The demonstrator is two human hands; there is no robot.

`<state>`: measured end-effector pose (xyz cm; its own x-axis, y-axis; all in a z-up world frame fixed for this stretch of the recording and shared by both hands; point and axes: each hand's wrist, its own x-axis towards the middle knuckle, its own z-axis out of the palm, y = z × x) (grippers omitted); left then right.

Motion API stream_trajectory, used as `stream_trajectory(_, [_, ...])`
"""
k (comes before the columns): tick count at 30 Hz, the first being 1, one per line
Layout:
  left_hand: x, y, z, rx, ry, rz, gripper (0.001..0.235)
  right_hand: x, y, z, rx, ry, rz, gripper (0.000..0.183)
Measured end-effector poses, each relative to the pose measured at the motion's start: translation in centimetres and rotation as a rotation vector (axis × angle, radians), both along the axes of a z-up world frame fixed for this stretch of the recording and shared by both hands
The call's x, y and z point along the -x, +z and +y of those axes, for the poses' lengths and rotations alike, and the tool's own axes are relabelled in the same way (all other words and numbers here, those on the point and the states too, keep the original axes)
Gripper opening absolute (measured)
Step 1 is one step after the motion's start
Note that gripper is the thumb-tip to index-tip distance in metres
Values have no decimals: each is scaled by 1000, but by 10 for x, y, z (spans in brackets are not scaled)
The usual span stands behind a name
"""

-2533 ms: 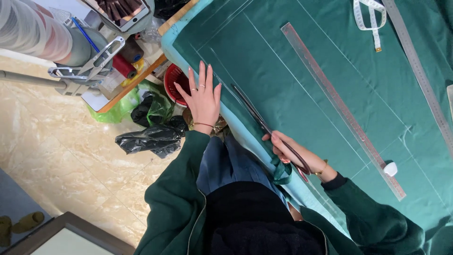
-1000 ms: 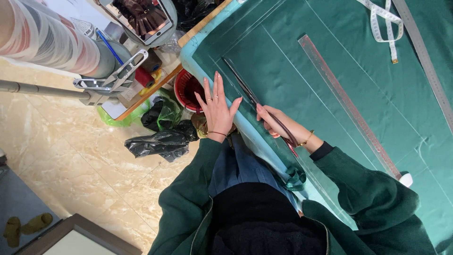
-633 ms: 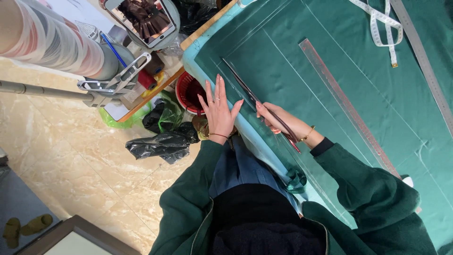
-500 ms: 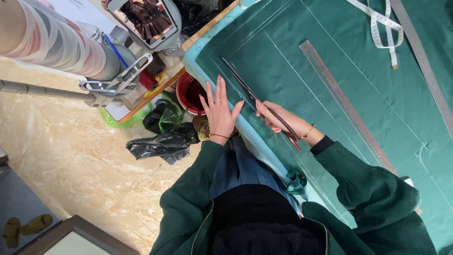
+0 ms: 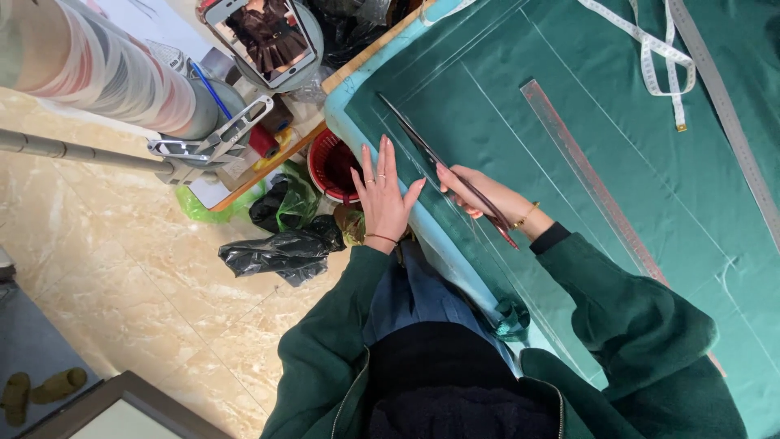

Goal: Measuring, marking, and cutting green fabric with shears, followed by folding and organizing the cut pieces on a work table.

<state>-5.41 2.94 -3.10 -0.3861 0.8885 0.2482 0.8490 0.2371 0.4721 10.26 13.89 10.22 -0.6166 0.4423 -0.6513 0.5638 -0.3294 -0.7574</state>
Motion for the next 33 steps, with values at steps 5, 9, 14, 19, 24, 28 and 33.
stream_trajectory(5, [0,1,0,-11,0,11,91,23,-8,12,-19,12,14,59])
stream_trajectory(9, [0,2,-1,-24,-3,39,90,31,-17,22,-46,28,1,63])
stream_trajectory(14, [1,7,0,-12,11,123,89,32,-46,20,-192,7,-35,64])
stream_trajectory(19, [3,3,6,-8,26,197,72,16,-52,-7,-327,-10,-67,49])
stream_trajectory(24, [-3,14,10,-60,35,172,31,-29,-25,-57,-402,-22,-157,43])
stream_trajectory(28, [-5,1,13,-159,41,137,22,-78,-15,-103,-432,-49,-177,33])
stream_trajectory(33, [-2,3,-6,-234,62,-71,19,-134,23,-157,-353,-153,-242,33])
